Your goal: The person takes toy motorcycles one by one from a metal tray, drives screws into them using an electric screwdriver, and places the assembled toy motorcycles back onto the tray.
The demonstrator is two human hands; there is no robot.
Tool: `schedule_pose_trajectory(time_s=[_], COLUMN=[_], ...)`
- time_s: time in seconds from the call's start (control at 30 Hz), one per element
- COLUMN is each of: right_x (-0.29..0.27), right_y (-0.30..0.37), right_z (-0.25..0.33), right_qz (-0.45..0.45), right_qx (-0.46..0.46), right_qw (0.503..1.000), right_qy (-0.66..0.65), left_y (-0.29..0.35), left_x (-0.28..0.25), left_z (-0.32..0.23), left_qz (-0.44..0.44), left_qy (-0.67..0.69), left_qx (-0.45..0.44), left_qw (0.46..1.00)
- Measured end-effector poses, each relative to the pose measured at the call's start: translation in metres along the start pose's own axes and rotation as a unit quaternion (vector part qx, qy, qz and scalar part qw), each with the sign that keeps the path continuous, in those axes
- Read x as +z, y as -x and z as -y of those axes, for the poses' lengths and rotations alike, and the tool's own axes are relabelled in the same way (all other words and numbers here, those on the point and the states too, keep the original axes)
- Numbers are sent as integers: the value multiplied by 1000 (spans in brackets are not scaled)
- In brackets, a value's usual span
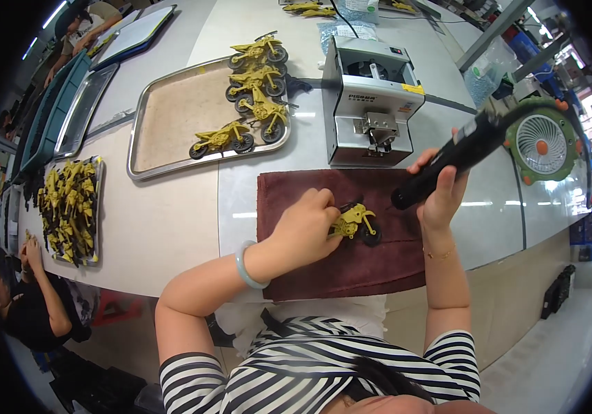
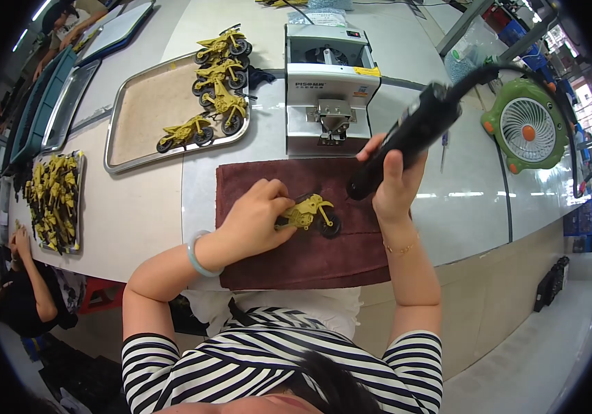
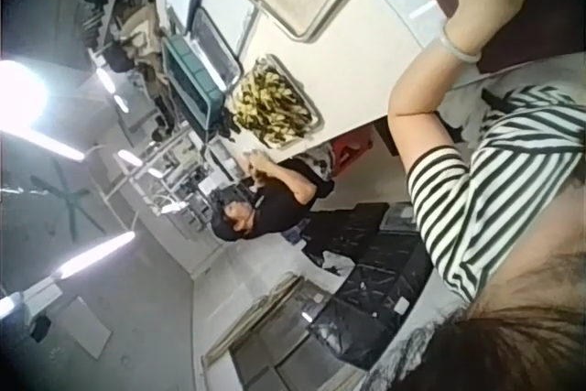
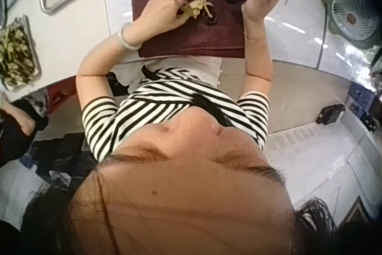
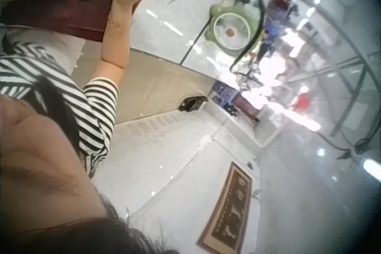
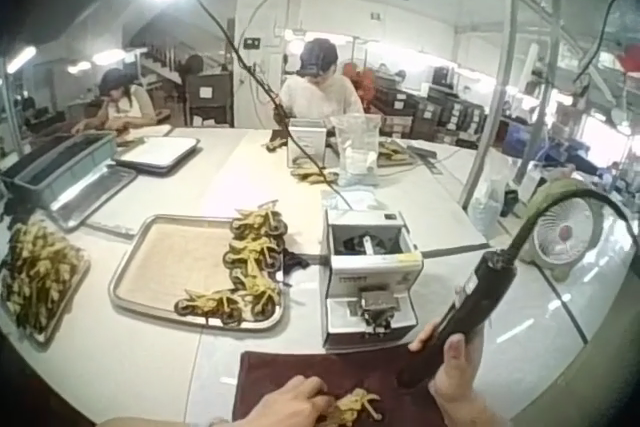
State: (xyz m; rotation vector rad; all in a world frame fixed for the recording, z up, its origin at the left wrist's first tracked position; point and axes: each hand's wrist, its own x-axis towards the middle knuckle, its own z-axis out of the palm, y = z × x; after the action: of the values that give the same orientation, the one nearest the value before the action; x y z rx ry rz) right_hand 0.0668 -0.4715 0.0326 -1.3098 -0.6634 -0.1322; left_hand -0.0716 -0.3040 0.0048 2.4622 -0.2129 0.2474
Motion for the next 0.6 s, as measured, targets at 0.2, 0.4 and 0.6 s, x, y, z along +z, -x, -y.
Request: schedule_pose_trajectory(time_s=[0.2,0.4,0.6], right_x=[30,42,44], right_y=[-69,-86,-73], right_z=[20,1,10], right_qz=[-62,14,46], right_qx=[-149,-122,-74], right_qw=[986,992,995], right_qy=[-47,18,39], left_y=[10,9,9], left_x=[14,20,20], left_z=[12,15,18], left_qz=[-28,-63,-64], left_qy=[52,72,76], left_qx=[46,78,80], left_qw=[997,992,992])
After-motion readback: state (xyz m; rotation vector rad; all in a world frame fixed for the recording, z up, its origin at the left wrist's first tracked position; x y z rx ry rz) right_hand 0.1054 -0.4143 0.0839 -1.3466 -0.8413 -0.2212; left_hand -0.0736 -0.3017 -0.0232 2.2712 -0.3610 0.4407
